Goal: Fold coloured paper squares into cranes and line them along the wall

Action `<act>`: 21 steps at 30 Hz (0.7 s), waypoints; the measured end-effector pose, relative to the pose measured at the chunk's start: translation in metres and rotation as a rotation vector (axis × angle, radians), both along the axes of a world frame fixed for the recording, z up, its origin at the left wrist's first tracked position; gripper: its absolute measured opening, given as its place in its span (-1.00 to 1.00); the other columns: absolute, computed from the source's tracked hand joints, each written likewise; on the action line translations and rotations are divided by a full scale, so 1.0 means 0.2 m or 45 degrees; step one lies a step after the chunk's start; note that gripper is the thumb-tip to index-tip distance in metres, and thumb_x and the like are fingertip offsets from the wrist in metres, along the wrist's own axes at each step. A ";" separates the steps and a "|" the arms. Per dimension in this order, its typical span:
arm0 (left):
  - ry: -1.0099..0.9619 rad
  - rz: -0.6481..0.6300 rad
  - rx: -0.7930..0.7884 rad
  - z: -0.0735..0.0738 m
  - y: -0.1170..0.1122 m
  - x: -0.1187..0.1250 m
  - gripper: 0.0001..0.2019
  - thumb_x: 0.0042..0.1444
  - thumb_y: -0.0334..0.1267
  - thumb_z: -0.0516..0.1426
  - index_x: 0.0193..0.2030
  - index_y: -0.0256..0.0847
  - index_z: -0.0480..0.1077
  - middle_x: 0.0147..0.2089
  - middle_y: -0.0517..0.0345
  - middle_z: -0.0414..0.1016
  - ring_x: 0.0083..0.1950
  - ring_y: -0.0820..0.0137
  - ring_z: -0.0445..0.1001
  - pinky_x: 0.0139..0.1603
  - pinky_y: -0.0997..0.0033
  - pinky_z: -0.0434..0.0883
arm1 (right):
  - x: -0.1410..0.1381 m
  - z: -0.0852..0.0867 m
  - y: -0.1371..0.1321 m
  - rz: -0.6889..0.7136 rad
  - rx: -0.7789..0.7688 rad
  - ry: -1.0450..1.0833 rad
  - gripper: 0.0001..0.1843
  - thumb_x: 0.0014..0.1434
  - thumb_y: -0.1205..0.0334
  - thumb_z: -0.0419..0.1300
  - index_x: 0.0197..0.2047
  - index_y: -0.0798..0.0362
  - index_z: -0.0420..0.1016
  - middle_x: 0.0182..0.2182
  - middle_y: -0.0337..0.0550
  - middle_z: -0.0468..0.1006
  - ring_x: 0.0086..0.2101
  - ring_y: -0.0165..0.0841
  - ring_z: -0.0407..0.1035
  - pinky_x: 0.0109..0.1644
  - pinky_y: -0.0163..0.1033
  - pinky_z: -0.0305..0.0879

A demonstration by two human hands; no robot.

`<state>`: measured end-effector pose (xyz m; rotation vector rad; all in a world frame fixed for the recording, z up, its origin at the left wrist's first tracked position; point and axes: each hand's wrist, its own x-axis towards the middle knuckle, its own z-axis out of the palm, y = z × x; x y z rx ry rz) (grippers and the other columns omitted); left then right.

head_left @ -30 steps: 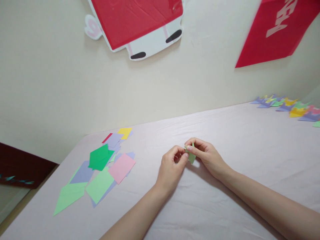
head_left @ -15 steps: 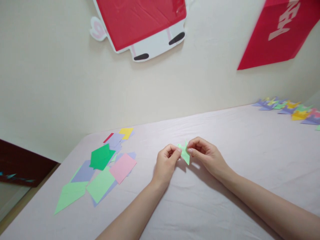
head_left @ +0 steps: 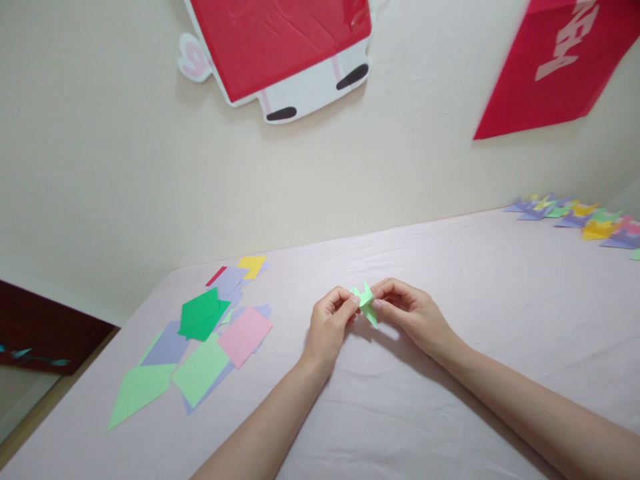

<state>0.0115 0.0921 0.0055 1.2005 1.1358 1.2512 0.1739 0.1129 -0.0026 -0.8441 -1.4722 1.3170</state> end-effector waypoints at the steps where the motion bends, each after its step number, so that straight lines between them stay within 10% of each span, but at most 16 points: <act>1: 0.013 -0.017 0.010 0.00 0.00 0.00 -0.76 0.10 -0.14 0.16 -0.49 -0.22 0.34 -0.51 0.28 0.31 -0.43 0.48 0.23 -0.34 0.48 0.19 | 0.00 0.00 0.00 -0.023 -0.034 0.020 -0.80 0.10 0.10 0.31 -0.36 0.04 0.47 -0.43 -0.23 0.49 -0.39 -0.37 0.35 -0.30 -0.26 0.30; 21: 0.078 0.089 0.082 -0.04 -0.02 0.04 -0.77 0.07 -0.17 0.25 -0.47 -0.22 0.34 -0.57 0.34 0.31 -0.53 0.53 0.22 -0.50 0.54 0.17 | -0.02 -0.02 0.01 -0.130 -0.145 0.115 -0.67 0.03 0.09 0.38 -0.21 0.03 0.39 -0.52 -0.36 0.41 -0.50 -0.45 0.30 -0.40 -0.33 0.21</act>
